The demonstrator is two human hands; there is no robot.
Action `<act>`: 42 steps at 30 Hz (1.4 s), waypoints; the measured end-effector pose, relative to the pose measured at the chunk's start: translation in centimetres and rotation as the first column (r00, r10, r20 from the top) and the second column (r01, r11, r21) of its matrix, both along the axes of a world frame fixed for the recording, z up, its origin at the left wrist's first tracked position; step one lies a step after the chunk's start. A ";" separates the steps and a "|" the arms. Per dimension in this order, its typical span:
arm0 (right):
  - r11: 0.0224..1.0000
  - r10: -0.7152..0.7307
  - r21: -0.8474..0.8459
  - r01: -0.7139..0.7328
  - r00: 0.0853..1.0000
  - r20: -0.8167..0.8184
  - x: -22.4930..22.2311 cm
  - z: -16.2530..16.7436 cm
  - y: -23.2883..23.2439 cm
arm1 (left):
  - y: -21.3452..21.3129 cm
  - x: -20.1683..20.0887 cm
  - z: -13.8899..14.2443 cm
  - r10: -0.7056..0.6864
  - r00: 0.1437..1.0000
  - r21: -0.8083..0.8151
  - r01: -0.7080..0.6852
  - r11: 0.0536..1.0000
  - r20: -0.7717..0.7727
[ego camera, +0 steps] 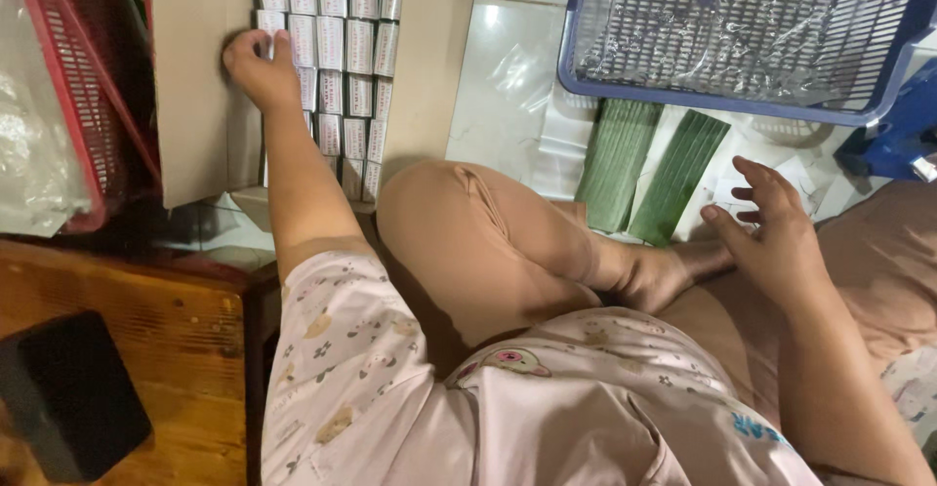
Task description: The person sits on the floor and wraps strips of green leaf around small white boxes, folding and pressing the leaf to cover each box, then places finished boxes into a carton alongside other completed boxes.
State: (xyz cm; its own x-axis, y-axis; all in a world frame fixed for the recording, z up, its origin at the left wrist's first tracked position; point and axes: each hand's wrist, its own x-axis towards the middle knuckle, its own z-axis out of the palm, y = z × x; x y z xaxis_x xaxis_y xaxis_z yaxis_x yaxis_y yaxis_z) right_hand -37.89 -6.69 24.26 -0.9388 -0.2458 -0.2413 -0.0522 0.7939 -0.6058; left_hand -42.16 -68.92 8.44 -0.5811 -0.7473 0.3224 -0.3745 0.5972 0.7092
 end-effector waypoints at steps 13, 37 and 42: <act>0.839 -0.230 0.467 0.280 0.960 -0.161 6.5 -19.1 8.6 | 7.3 9.0 -3.0 -0.144 0.988 0.055 0.147 0.988 -0.055; 0.961 -0.188 0.149 0.234 0.944 -0.271 10.8 -24.0 18.7 | 65.4 17.0 -8.4 -0.734 0.560 0.430 0.594 0.679 0.384; 0.955 -0.189 0.172 0.244 0.940 -0.283 11.4 -23.8 20.6 | 60.9 19.0 -5.8 -0.759 0.601 0.165 0.746 0.645 0.251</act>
